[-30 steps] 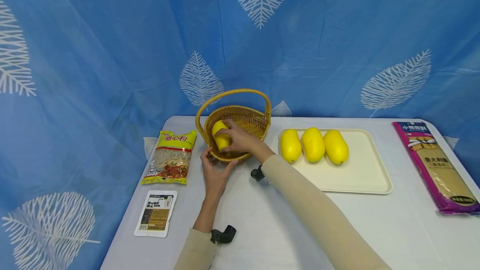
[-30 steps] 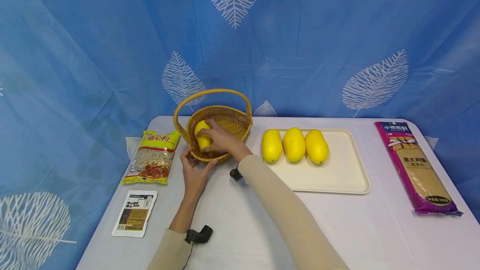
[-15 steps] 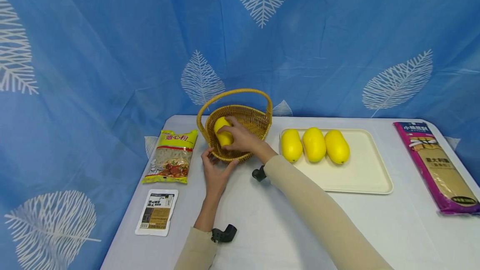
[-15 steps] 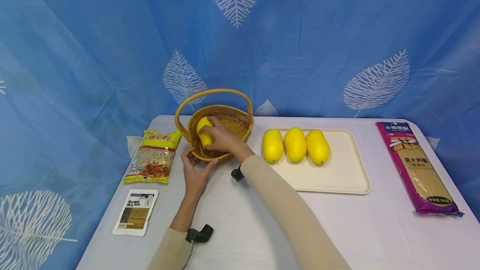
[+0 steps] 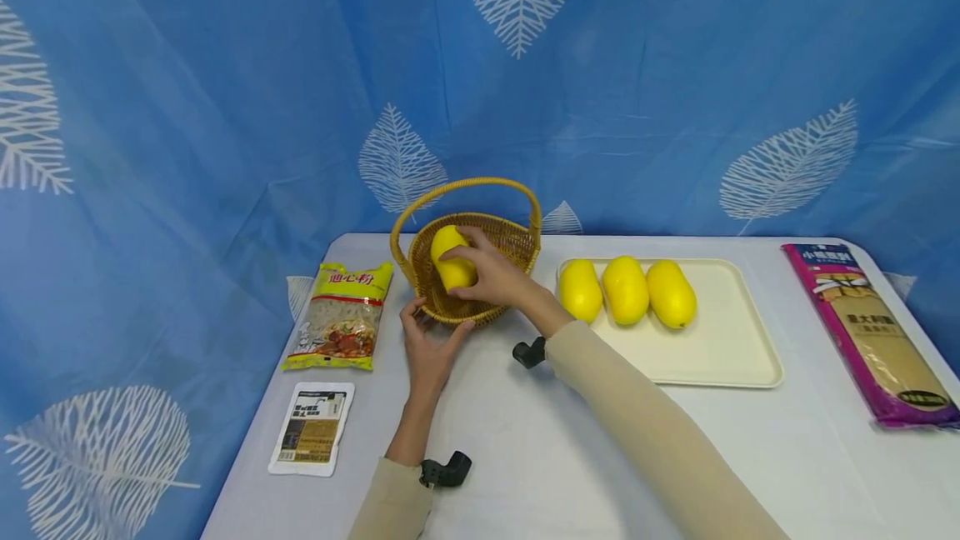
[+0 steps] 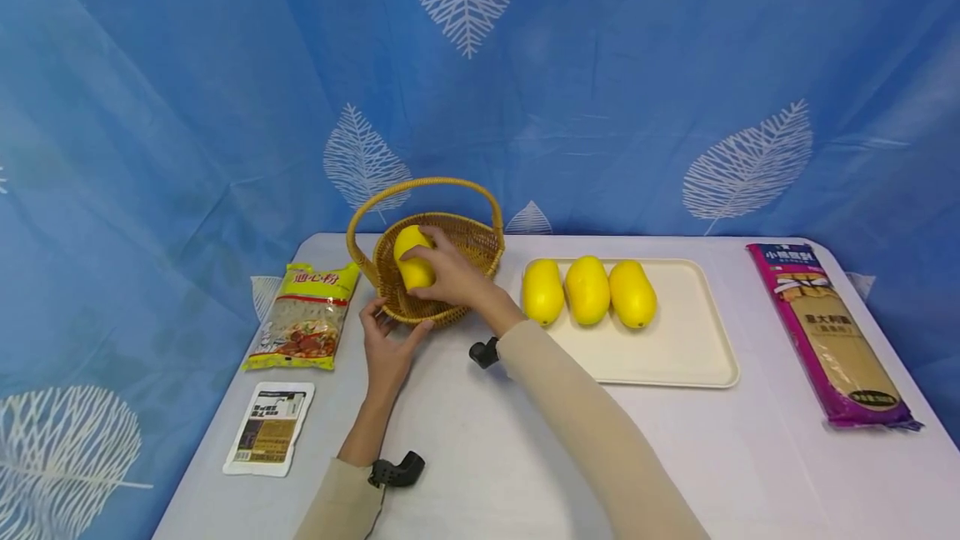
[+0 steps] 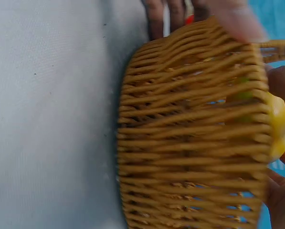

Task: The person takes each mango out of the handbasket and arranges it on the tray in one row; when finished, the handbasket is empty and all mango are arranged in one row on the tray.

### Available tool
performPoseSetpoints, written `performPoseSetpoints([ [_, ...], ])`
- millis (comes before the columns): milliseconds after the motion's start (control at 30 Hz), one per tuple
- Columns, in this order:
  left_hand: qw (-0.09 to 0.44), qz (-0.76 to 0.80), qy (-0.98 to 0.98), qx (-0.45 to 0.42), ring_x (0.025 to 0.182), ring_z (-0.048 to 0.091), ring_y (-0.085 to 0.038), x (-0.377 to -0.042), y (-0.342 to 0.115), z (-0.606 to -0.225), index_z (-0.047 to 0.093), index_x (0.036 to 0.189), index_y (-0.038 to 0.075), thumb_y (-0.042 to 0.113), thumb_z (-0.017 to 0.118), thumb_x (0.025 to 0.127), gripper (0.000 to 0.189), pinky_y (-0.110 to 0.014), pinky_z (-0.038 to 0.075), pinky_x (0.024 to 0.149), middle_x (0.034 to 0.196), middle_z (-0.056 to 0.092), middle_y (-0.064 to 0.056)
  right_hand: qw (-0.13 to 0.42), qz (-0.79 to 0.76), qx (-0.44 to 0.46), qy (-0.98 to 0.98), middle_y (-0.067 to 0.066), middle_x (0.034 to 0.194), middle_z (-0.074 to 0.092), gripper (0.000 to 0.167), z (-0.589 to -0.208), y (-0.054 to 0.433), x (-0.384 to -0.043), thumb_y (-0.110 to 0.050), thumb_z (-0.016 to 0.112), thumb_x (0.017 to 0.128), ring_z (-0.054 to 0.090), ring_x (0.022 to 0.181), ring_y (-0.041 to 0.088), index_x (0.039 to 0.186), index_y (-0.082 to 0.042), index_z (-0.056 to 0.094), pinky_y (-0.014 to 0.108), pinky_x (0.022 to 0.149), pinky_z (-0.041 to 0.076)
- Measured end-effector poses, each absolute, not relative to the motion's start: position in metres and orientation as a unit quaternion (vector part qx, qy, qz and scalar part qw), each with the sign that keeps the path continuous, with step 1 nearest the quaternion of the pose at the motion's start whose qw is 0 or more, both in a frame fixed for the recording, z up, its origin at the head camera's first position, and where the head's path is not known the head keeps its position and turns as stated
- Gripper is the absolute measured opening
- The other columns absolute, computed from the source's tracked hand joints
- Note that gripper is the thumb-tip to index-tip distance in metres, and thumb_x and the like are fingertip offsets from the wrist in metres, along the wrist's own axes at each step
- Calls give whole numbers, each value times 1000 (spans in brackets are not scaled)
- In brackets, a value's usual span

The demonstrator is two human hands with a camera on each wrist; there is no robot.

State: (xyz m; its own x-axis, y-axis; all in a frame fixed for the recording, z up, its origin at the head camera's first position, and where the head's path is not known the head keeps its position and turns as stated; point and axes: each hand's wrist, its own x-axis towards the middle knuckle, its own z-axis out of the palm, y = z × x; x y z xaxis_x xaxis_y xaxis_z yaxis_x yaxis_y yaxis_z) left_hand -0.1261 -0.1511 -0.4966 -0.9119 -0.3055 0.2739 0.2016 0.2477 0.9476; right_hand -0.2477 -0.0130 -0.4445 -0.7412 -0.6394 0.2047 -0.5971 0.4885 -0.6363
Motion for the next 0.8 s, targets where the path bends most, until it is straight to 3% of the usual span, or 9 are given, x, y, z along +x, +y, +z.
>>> performPoseSetpoints([
  [400, 207, -608, -765, 36, 124, 42, -51, -126, -150, -497, 30, 136, -9, 15, 83, 78, 82, -60, 37, 103, 138, 37, -34, -46, -389, -370, 842, 12, 158, 24, 47, -428, 39, -222, -27, 81, 81, 35, 141, 33, 125, -19, 64, 49, 103, 47],
  [800, 203, -616, -760, 43, 124, 42, -49, -123, -148, -494, 30, 138, -8, 15, 83, 78, 83, -59, 37, 103, 137, 38, -35, -118, -401, -350, 838, 16, 157, 23, 49, -426, 108, -202, -19, 82, 78, 38, 137, 38, 124, -16, 64, 54, 104, 44],
])
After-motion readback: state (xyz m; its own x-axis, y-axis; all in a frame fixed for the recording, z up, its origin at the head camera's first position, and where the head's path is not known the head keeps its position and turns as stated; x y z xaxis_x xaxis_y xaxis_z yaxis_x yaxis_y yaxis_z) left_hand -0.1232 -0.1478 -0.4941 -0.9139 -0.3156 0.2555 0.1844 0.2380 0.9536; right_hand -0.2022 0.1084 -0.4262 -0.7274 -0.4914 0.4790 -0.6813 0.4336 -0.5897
